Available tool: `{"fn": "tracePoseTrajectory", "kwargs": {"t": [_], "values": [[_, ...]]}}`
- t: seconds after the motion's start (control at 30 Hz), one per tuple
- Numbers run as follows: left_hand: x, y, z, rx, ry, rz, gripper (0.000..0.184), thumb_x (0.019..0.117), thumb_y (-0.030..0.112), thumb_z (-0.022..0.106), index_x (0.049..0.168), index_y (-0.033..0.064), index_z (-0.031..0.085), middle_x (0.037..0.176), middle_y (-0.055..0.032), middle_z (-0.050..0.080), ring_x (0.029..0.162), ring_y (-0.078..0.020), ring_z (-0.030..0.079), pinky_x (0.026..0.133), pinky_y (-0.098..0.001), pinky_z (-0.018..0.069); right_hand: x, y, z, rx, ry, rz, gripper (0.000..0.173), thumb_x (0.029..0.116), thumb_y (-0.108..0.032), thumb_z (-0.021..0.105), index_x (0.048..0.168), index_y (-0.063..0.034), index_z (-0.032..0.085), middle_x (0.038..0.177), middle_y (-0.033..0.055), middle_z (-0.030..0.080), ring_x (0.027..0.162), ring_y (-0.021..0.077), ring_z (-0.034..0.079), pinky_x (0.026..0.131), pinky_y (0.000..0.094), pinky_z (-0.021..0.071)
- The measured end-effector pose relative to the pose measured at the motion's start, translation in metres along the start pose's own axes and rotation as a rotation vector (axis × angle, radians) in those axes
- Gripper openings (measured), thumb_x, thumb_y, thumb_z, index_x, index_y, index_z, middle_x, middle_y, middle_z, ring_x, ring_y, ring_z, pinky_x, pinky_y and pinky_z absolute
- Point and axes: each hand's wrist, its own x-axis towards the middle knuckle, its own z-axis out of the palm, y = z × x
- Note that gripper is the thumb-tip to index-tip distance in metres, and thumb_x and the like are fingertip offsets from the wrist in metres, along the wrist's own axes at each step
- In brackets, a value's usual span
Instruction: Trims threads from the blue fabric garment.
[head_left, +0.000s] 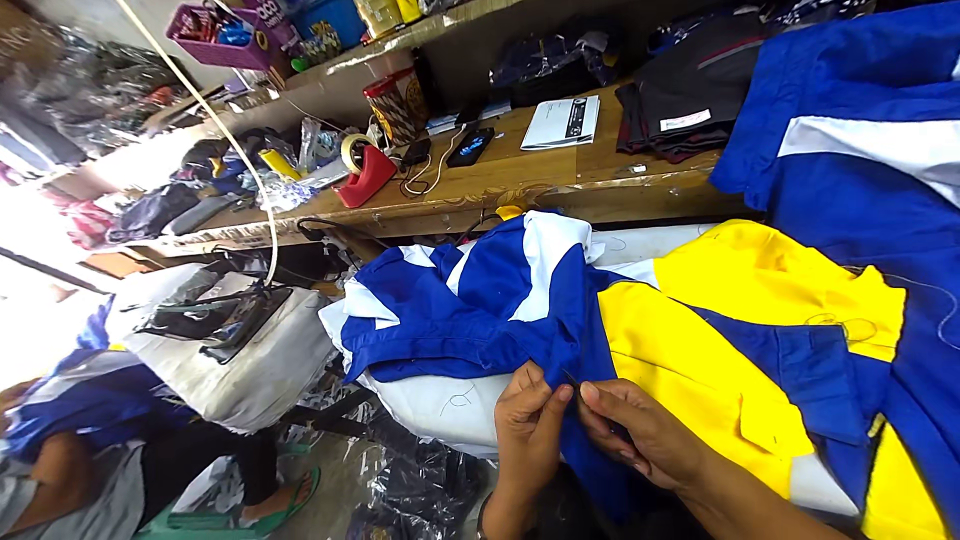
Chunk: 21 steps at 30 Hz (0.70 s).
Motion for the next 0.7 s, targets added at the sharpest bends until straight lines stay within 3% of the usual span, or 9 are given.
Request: {"fn": "tracePoseTrajectory", "kwargs": {"t": [0.27, 0.4, 0.47, 0.57, 0.63, 0.7], "values": [[0.001, -0.004, -0.007, 0.086, -0.066, 0.069, 0.019, 0.0982, 0.012, 0.065, 0.081, 0.0053, 0.071, 0.082, 0.0043, 0.055, 0.085, 0.0007, 0.053, 0.077, -0.014, 0.0433, 0.0, 0.006, -0.001, 0.055, -0.02, 0.016, 0.044, 0.1083, -0.036, 0.047, 0.068, -0.0202, 0.053, 0.055, -0.0139, 0.038, 0.043, -0.0069, 0.034, 0.04, 0.0095, 0.0264], [-0.007, -0.002, 0.001, 0.031, 0.046, -0.046, 0.027, 0.1034, 0.03, 0.06, 0.088, 0.0152, 0.076, 0.098, 0.0089, 0.068, 0.1, 0.0013, 0.06, 0.09, -0.0179, 0.0493, -0.005, 0.002, -0.01, -0.108, -0.056, 0.007, 0.042, 0.1075, -0.044, 0.049, 0.074, -0.0206, 0.055, 0.057, -0.014, 0.04, 0.043, -0.0075, 0.036, 0.039, 0.009, 0.0286], [-0.006, 0.003, -0.001, -0.001, 0.109, -0.115, 0.026, 0.104, 0.029, 0.059, 0.092, 0.0161, 0.078, 0.103, 0.0084, 0.073, 0.104, -0.0008, 0.064, 0.096, -0.0227, 0.0509, -0.009, -0.006, -0.019, -0.3, -0.109, -0.03, 0.042, 0.108, -0.049, 0.045, 0.082, -0.0187, 0.058, 0.061, -0.014, 0.043, 0.047, -0.0084, 0.039, 0.042, 0.008, 0.0314], [0.003, 0.015, -0.003, -0.125, 0.212, -0.202, 0.018, 0.1012, 0.01, 0.061, 0.098, 0.0037, 0.077, 0.094, 0.0, 0.076, 0.089, -0.0054, 0.071, 0.084, -0.025, 0.0591, -0.011, -0.018, -0.021, -0.698, 0.06, -0.22, 0.045, 0.1085, -0.052, 0.04, 0.096, -0.0145, 0.062, 0.068, -0.012, 0.044, 0.056, -0.006, 0.039, 0.051, 0.0119, 0.033], [0.008, 0.022, -0.003, -0.199, 0.235, -0.27, 0.013, 0.0979, 0.004, 0.063, 0.097, 0.0003, 0.075, 0.087, -0.003, 0.075, 0.079, -0.0062, 0.071, 0.075, -0.0232, 0.0594, -0.003, -0.027, -0.014, -0.857, 0.22, -0.339, 0.044, 0.1049, -0.055, 0.047, 0.105, -0.0142, 0.063, 0.071, -0.0123, 0.047, 0.059, -0.0068, 0.042, 0.053, 0.012, 0.0356], [0.013, 0.024, -0.003, -0.261, 0.207, -0.311, 0.011, 0.0959, 0.003, 0.064, 0.095, 0.0002, 0.075, 0.083, -0.004, 0.074, 0.074, -0.0056, 0.069, 0.07, -0.0213, 0.0577, 0.011, -0.034, -0.006, -0.855, 0.285, -0.412, 0.034, 0.1027, -0.044, 0.058, 0.108, -0.0109, 0.064, 0.068, -0.0133, 0.045, 0.057, -0.0081, 0.039, 0.052, 0.01, 0.0337]]}}
